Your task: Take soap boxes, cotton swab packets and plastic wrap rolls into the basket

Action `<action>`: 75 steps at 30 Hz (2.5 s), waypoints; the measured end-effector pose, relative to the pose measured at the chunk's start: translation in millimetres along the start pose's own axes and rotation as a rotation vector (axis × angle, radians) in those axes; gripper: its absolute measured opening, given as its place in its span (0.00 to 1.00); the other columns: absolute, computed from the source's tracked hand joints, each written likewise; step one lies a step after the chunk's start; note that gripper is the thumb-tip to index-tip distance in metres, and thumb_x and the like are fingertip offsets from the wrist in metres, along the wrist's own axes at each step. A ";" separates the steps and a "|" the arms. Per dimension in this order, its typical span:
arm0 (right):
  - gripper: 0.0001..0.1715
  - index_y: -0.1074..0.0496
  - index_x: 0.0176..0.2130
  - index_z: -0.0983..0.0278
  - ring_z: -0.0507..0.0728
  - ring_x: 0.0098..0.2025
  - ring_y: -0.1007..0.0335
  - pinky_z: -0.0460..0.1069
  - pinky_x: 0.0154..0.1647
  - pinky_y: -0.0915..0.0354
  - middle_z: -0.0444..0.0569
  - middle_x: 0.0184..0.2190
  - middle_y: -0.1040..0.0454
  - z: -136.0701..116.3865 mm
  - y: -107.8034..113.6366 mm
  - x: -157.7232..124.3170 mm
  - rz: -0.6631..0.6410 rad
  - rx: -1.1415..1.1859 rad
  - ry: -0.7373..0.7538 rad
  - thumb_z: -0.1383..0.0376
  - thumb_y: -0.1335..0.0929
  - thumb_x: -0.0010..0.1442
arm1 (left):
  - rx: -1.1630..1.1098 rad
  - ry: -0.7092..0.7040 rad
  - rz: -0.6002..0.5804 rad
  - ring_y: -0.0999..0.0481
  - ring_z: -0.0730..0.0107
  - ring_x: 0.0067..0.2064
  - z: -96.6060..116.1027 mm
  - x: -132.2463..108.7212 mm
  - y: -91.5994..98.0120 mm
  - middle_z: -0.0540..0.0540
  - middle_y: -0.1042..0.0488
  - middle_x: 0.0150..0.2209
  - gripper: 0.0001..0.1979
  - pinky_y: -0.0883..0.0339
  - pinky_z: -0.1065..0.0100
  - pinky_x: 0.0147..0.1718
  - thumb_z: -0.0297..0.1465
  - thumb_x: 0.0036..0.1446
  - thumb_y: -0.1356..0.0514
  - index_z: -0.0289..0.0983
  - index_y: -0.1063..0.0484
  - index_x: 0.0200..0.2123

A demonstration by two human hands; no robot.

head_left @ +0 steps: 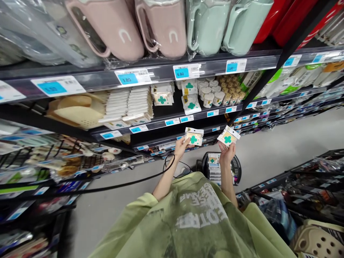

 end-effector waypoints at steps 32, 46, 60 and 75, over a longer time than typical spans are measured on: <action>0.25 0.28 0.42 0.62 0.55 0.27 0.19 0.48 0.29 0.21 0.45 0.30 0.20 54.0 -46.8 -63.2 -0.488 -0.166 -0.177 0.44 0.26 0.62 | -0.135 0.056 -0.040 0.19 0.62 0.37 -28.6 -8.9 -9.5 0.44 0.18 0.40 0.20 0.24 0.65 0.34 0.42 0.53 0.30 0.35 0.21 0.44; 0.20 0.30 0.47 0.58 0.46 0.22 0.34 0.37 0.19 0.32 0.37 0.28 0.28 13.4 6.8 -6.8 -0.553 0.845 -0.583 0.81 0.36 0.63 | -0.862 0.197 -0.037 0.49 0.76 0.22 26.0 -28.2 -17.4 0.54 0.45 0.26 0.13 0.49 0.75 0.19 0.22 0.75 0.52 0.38 0.32 0.39; 0.19 0.25 0.46 0.59 0.46 0.22 0.36 0.36 0.18 0.34 0.37 0.28 0.28 20.2 -5.7 -17.3 -0.584 0.569 -0.502 0.77 0.29 0.58 | -0.567 0.155 -0.023 0.47 0.70 0.24 23.6 -29.3 -16.9 0.51 0.42 0.27 0.06 0.44 0.67 0.23 0.29 0.73 0.45 0.41 0.31 0.39; 0.25 0.24 0.41 0.63 0.59 0.31 0.19 0.54 0.37 0.21 0.48 0.31 0.20 15.9 -12.8 -21.1 -0.208 -0.486 0.264 0.44 0.32 0.66 | -0.691 0.256 -0.129 0.53 0.76 0.22 25.1 -28.2 -20.1 0.54 0.48 0.27 0.09 0.50 0.75 0.19 0.23 0.70 0.44 0.39 0.33 0.35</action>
Point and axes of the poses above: each hand's wrist, its own x-axis towards the middle knuckle, its own y-axis out of the back of the hand, z = x × y, the point moved 2 cm from there along x, towards the middle knuckle
